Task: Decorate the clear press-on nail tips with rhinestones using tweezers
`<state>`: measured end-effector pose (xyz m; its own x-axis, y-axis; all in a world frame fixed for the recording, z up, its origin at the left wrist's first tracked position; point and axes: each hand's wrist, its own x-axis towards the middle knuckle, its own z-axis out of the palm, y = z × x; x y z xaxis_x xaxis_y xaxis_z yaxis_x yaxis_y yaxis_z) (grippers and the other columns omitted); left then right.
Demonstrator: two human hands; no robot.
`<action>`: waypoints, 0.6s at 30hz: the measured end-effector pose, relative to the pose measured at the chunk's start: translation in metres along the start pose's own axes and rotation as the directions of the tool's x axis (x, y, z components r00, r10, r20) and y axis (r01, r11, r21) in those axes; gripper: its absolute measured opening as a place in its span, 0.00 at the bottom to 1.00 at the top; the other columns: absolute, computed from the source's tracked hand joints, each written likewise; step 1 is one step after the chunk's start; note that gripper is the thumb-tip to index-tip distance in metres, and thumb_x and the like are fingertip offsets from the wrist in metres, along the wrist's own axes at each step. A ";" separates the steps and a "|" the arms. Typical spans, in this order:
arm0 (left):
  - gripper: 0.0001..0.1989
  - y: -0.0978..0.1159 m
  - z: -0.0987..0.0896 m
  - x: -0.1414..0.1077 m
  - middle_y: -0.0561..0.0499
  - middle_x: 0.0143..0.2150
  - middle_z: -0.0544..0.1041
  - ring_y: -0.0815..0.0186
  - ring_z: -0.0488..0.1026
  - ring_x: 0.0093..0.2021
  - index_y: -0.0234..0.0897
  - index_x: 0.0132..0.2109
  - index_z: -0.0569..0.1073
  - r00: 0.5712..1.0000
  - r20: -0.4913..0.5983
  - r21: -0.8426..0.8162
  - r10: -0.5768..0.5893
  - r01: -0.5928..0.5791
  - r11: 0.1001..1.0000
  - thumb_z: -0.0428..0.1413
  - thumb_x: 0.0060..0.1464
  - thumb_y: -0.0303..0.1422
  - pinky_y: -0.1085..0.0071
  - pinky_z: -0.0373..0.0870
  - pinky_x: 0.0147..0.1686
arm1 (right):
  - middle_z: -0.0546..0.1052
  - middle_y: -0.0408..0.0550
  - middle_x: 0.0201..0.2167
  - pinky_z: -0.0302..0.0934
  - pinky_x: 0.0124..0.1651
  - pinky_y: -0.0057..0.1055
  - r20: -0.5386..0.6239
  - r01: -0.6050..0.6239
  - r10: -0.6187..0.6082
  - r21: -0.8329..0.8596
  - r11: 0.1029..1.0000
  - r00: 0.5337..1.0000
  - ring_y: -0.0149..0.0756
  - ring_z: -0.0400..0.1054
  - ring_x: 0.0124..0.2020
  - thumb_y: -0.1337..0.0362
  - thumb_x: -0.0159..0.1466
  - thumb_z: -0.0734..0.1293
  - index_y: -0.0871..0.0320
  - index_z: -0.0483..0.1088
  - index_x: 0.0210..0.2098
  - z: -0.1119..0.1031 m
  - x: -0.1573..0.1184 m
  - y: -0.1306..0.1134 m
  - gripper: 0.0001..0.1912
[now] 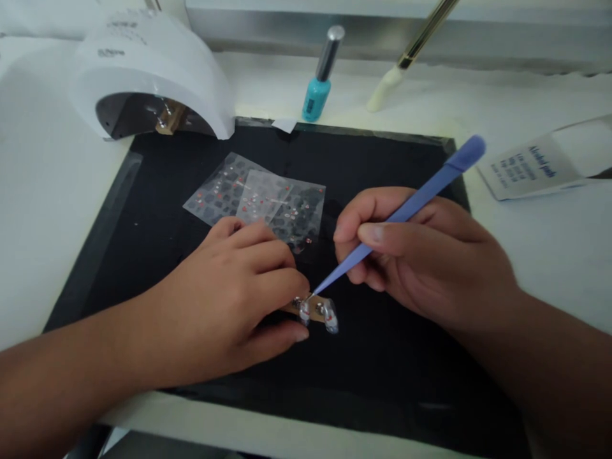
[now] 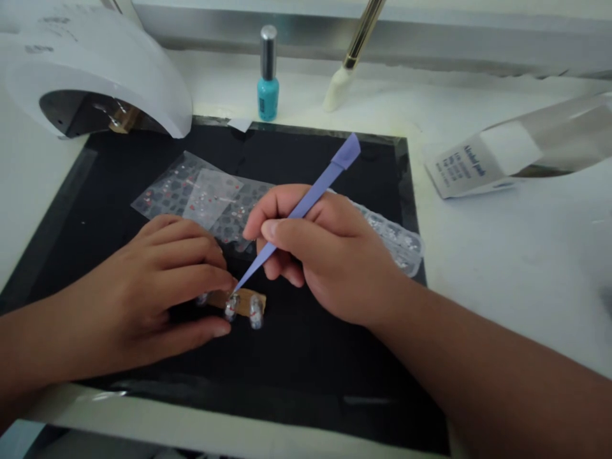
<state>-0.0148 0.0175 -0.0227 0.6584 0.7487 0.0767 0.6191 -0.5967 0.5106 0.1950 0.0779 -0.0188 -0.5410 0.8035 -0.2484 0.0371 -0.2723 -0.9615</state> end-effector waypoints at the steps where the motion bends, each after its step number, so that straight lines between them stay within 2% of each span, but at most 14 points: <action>1: 0.04 0.000 0.000 0.000 0.52 0.39 0.77 0.58 0.68 0.43 0.40 0.41 0.75 1.000 0.002 0.002 0.000 0.000 1.000 0.57 0.61 0.35 0.58 0.57 0.44 | 0.71 0.42 0.17 0.51 0.15 0.24 -0.001 0.000 0.000 -0.006 1.000 1.000 0.26 0.62 0.16 0.66 0.57 0.68 0.58 0.72 0.26 0.000 0.000 0.000 0.04; 18: 0.04 0.000 0.001 0.001 0.51 0.39 0.77 0.58 0.68 0.43 0.40 0.40 0.74 1.000 -0.010 0.009 0.004 -0.004 1.000 0.58 0.61 0.35 0.58 0.57 0.43 | 0.71 0.43 0.17 0.51 0.15 0.25 -0.004 0.022 -0.022 -0.055 0.998 1.000 0.27 0.61 0.16 0.67 0.58 0.67 0.57 0.72 0.27 0.000 -0.001 0.000 0.04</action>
<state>-0.0138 0.0185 -0.0237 0.6568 0.7490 0.0872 0.6204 -0.6025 0.5021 0.1952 0.0769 -0.0185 -0.5380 0.8117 -0.2274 0.0712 -0.2250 -0.9718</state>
